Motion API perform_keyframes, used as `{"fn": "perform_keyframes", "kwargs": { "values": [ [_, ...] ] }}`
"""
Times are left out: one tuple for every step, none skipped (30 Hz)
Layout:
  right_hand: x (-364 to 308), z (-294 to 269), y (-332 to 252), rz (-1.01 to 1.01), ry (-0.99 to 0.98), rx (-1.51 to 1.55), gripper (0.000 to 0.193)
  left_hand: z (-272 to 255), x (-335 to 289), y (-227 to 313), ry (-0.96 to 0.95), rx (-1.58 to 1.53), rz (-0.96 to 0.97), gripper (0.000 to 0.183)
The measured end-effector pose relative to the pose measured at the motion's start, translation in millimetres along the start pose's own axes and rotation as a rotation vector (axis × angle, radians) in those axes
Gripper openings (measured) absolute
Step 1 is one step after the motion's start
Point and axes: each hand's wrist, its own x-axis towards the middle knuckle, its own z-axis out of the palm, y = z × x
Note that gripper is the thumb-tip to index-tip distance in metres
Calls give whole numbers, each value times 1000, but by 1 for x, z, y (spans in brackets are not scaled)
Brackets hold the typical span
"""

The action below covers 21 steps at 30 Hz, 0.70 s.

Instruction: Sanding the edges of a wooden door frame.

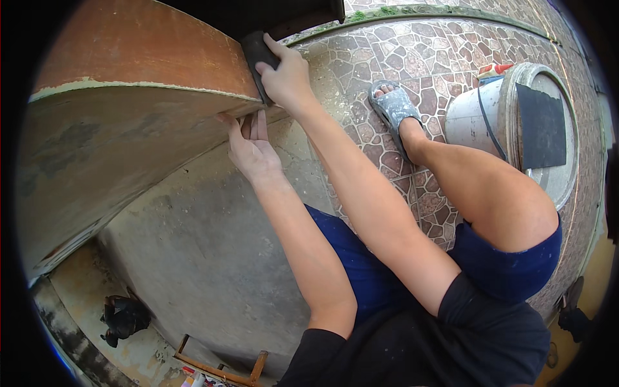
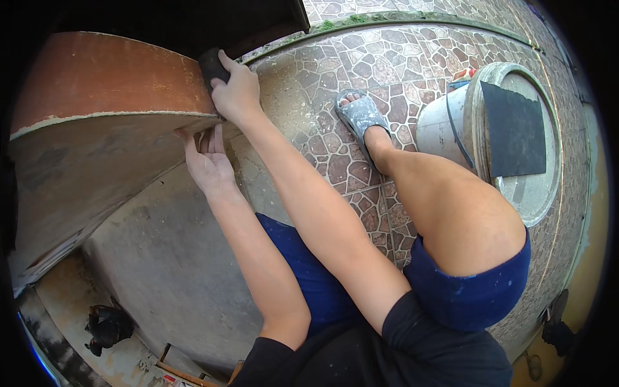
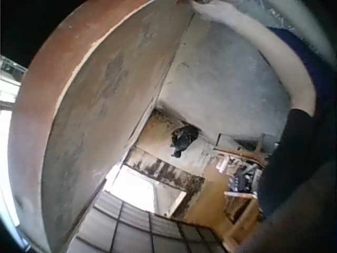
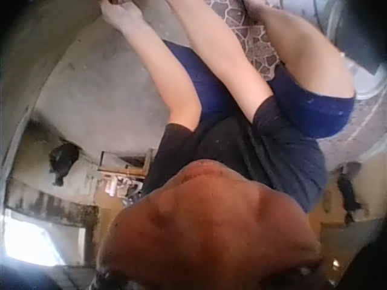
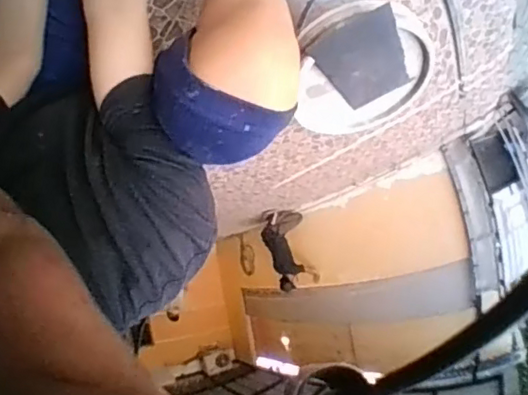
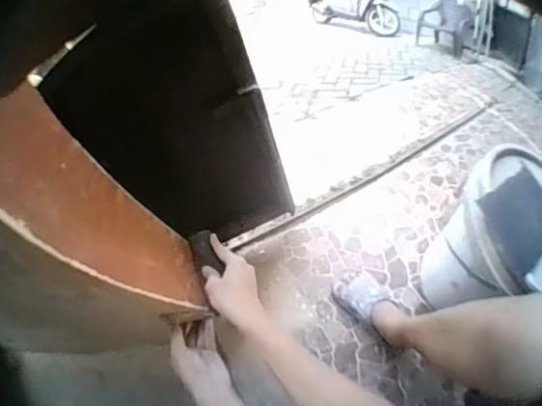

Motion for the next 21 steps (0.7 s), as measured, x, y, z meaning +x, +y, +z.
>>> {"fn": "perform_keyframes", "kwargs": {
  "values": [
    [29, 0, 4, -12, 11, -39, 61, 10, 0, -6, 20, 2, 1, 81],
    [40, 4, 1, -18, 2, -66, 62, 10, -1, -7, 20, 1, 2, 81],
    [34, 0, 5, -21, 4, -69, 62, 10, -4, -8, 31, 11, 3, 81],
    [13, 2, 3, -5, -44, -19, 62, 3, -2, -4, 59, 25, 27, 80],
    [-11, -2, 1, 12, -84, 22, 62, -3, -1, -1, 67, 24, 39, 80],
    [-35, -8, -1, -32, -109, 39, 61, -6, -1, 1, 51, 1, 30, 81],
    [-50, -8, -7, -34, -111, 44, 61, -7, -1, 3, 30, -20, 15, 82],
    [-64, -8, -9, -53, -82, 75, 61, -7, 1, 3, 29, -18, 14, 82],
    [-69, -8, -10, -70, -56, 107, 60, -9, 4, 5, 41, -20, 22, 82],
    [-56, -7, -22, -26, -47, 91, 60, -8, 1, 5, 47, -21, 15, 82],
    [-36, -3, -27, 8, -23, 67, 60, -8, -1, 4, 46, -17, -1, 82],
    [-1, 3, -21, -11, 13, 16, 61, 2, -1, 0, 13, -8, 9, 85],
    [21, 5, -13, -29, 42, -34, 61, 8, -2, -4, -15, 0, 23, 87],
    [22, 5, -8, -32, 43, -36, 61, 8, 0, -5, -21, -14, 23, 87],
    [23, 2, -3, -42, 23, -19, 61, 7, -1, -7, -25, -19, 21, 87],
    [27, 0, -1, -56, -2, 3, 62, 7, -2, -8, 0, -5, 13, 86],
    [-1, 0, -11, 13, -59, 1, 62, -4, 1, -3, 44, 17, 21, 85],
    [-29, -6, -14, -34, -74, 67, 62, -9, 1, 0, 47, 13, 33, 85],
    [-44, -9, -16, -83, -84, 133, 61, -10, 1, 2, 66, 13, 5, 86],
    [-47, -8, -22, -86, -84, 136, 61, -12, 2, 2, 86, 15, -30, 87],
    [-47, -4, -27, -82, -50, 120, 61, -13, 6, 2, 86, 15, -24, 87]
  ]
}}
